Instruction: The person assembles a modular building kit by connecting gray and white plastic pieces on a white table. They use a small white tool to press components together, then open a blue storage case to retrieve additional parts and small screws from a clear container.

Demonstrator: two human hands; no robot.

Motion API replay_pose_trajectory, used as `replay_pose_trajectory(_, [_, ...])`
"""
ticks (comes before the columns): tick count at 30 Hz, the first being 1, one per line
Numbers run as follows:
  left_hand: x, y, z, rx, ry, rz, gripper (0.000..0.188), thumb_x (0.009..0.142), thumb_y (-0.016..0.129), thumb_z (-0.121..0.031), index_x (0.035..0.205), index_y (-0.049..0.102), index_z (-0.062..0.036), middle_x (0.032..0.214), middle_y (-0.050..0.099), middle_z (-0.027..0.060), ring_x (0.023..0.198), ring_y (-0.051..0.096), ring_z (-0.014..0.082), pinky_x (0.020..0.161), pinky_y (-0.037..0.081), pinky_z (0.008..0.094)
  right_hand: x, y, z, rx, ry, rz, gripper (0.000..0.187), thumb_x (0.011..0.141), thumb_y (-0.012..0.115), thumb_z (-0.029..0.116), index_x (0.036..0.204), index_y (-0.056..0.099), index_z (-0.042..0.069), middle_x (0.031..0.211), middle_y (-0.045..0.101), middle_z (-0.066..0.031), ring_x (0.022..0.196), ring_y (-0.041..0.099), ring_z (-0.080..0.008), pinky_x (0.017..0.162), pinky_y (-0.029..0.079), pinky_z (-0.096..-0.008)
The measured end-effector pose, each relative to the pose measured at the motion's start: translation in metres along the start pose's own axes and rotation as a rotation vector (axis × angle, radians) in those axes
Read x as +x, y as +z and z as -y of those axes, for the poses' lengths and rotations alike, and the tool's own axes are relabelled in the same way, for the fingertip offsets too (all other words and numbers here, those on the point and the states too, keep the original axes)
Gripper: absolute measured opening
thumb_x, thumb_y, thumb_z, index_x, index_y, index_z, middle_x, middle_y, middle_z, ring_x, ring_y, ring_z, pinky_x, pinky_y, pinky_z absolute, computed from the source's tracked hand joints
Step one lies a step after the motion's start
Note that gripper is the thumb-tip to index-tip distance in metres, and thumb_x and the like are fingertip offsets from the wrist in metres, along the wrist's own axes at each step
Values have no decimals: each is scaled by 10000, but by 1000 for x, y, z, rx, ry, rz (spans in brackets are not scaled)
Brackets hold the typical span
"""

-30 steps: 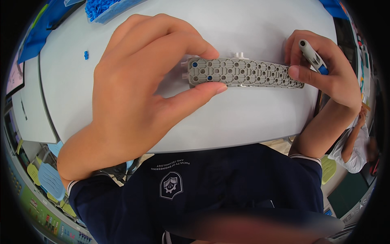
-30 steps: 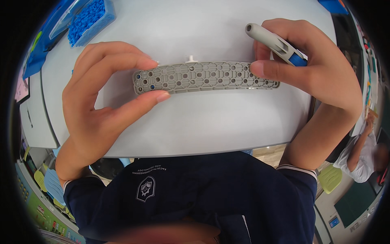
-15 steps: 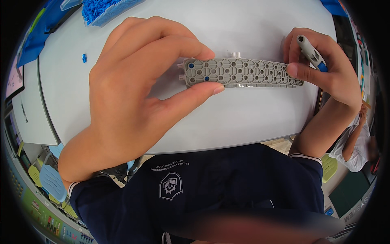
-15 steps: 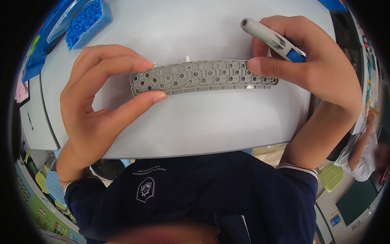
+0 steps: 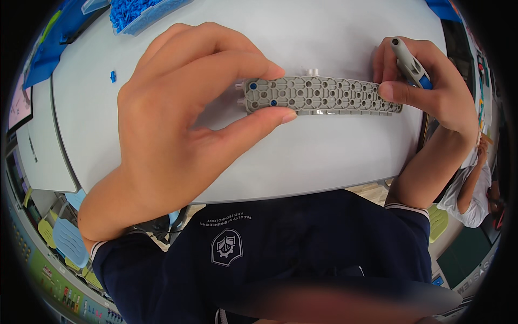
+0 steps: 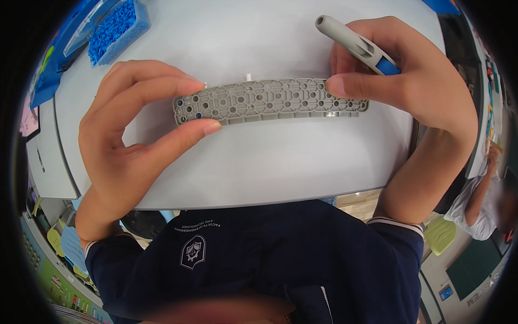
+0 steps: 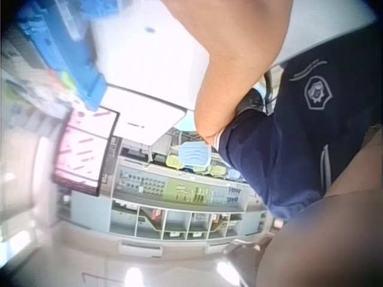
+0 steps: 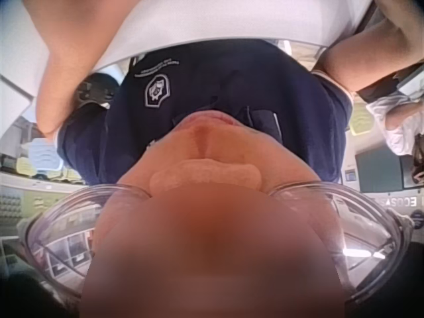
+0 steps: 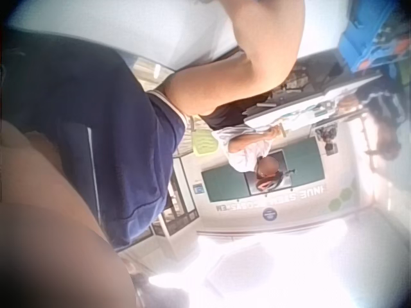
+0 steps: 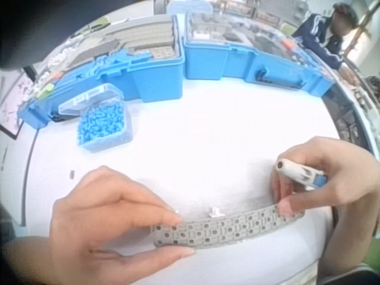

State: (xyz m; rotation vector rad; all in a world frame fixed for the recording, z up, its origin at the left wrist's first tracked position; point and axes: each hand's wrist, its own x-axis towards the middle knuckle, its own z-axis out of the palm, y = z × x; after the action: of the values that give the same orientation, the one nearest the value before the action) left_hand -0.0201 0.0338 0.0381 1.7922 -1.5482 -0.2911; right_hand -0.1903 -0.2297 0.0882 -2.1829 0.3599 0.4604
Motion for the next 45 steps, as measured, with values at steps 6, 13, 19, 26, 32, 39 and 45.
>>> replay_pose_trajectory(6, [0, 0, 1, 29, 53, -34, 375, 657, 917, -46, 1002, 771, -34, 1002, 716, 82, 920, 653, 223, 803, 503, 317, 1, 2, 2, 1, 23, -33, 188, 820, 792, 72, 791, 611, 30, 853, 606, -54, 772, 549, -134, 686, 430, -294])
replay_pose_trajectory(13, [1, 0, 3, 68, 83, -53, 357, 656, 914, -60, 983, 772, -35, 972, 723, 76, 901, 648, 228, 790, 491, 323, -2, 6, 5, -10, 5, -101, 187, 827, 802, 76, 790, 624, 32, 861, 619, -43, 759, 557, -121, 680, 446, -282])
replay_pose_trajectory(19, [0, 0, 5, 91, 76, -58, 347, 657, 914, -73, 970, 770, -40, 961, 723, 72, 903, 648, 229, 817, 481, 329, 1, 5, -1, -36, 3, -81, 192, 843, 806, 103, 820, 628, 34, 868, 612, -36, 758, 545, -117, 687, 438, -278])
replay_pose_trajectory(26, [1, -3, 3, 130, 71, -37, 344, 656, 911, -71, 967, 769, -30, 967, 722, 76, 934, 645, 242, 853, 473, 342, -1, 0, 33, 136, -159, -527, 248, 1006, 625, 257, 898, 611, 34, 772, 633, -71, 691, 615, -160, 666, 508, -294])
replay_pose_trajectory(32, [1, -5, 2, 118, 10, -17, 353, 658, 908, -59, 982, 772, -26, 980, 720, 81, 972, 643, 245, 886, 469, 353, 4, 28, 40, 398, -540, -840, 359, 1062, 527, 327, 900, 598, 14, 643, 606, -94, 578, 629, -183, 570, 534, -313])
replay_pose_trajectory(39, [1, -1, 3, 130, 45, -65, 345, 643, 925, -117, 945, 768, -59, 960, 723, 54, 929, 632, 240, 841, 443, 342, -20, 39, 18, 162, -354, -807, 179, 922, 731, 172, 924, 674, 3, 662, 616, -74, 603, 612, -159, 563, 481, -275])
replay_pose_trajectory(45, [1, 1, -1, 128, 12, -58, 374, 625, 927, -94, 964, 773, -59, 975, 723, 58, 954, 629, 252, 881, 455, 352, -33, 42, -19, -65, -407, -558, 291, 742, 854, 27, 1012, 746, 20, 913, 672, -47, 828, 610, -164, 753, 475, -295])
